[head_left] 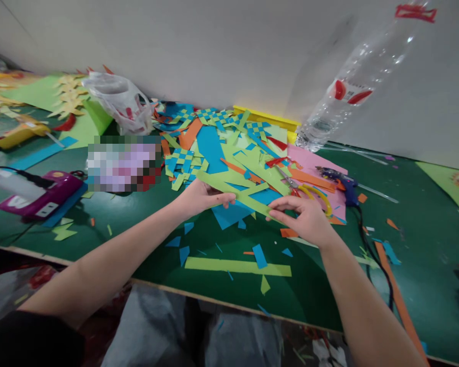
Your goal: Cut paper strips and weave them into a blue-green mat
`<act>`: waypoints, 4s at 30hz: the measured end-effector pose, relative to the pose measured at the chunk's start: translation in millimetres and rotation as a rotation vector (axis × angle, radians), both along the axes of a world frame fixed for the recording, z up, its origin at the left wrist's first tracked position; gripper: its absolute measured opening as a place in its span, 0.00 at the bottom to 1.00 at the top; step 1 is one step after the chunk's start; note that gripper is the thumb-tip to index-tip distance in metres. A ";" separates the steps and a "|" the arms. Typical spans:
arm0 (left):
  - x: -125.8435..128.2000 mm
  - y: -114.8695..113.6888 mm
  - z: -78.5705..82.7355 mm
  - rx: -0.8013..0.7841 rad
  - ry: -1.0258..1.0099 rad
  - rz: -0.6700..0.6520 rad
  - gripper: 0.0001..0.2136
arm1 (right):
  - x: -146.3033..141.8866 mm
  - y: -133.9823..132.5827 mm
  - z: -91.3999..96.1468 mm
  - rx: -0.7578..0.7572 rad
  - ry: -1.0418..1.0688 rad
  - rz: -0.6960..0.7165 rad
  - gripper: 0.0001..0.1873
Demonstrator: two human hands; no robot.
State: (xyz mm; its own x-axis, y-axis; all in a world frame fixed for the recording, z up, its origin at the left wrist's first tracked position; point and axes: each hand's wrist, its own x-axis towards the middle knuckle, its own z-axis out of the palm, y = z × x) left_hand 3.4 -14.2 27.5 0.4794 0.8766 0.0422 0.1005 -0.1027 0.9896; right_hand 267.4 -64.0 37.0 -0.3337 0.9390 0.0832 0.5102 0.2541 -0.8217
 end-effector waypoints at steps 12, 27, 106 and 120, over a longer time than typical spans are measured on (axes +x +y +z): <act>-4.9 10.0 -11.1 -0.079 0.097 0.182 0.14 | 42.7 20.7 -20.4 0.445 -0.690 -0.573 0.15; -2.3 15.6 -3.8 -0.281 -0.353 0.494 0.09 | 47.0 22.1 -24.6 0.146 -1.036 -0.533 0.20; 8.1 -2.0 0.0 0.025 -0.083 0.036 0.09 | -12.2 -2.4 -5.2 0.340 -0.307 -0.078 0.27; 3.3 2.4 -7.3 0.098 -0.055 -0.018 0.09 | -10.3 -1.7 -6.9 0.348 -0.291 -0.063 0.26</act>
